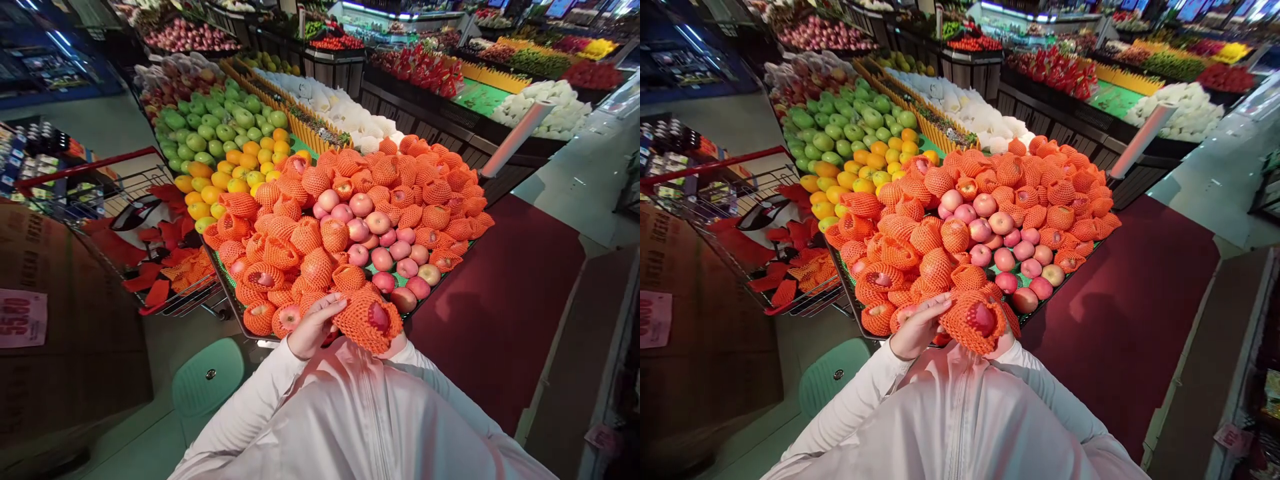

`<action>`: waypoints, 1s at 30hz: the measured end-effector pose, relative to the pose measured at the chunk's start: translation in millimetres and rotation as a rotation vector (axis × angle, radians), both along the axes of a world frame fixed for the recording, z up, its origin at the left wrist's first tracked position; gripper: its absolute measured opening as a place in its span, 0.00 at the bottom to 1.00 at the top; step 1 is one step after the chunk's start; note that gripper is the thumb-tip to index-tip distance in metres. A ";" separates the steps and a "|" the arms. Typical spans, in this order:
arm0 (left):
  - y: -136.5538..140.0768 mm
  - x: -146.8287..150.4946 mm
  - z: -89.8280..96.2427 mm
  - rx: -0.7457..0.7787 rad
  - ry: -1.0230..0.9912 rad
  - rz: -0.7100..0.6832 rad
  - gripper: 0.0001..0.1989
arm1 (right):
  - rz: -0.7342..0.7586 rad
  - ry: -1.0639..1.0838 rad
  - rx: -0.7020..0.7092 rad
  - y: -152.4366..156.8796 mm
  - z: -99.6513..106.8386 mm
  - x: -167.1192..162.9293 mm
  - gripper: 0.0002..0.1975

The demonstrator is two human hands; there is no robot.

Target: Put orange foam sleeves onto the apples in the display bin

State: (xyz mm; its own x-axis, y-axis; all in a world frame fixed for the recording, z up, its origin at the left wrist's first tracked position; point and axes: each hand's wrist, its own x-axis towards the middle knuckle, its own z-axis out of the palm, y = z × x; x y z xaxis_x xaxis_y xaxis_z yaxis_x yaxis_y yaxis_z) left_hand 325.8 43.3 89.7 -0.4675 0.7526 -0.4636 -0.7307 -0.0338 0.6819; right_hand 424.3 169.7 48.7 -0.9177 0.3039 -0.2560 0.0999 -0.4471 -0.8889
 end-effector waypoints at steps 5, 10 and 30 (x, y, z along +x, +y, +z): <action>-3.5 8.7 -9.9 -0.055 0.197 0.017 0.16 | -0.033 -0.013 -0.308 -1.5 5.2 14.3 0.28; -11.4 27.3 -23.5 -0.114 0.725 0.191 0.14 | -0.110 -0.026 -0.169 -2.7 10.5 24.8 0.28; 39.3 113.3 -61.7 0.143 1.404 0.028 0.45 | -0.316 -0.045 0.261 67.2 3.8 111.8 0.16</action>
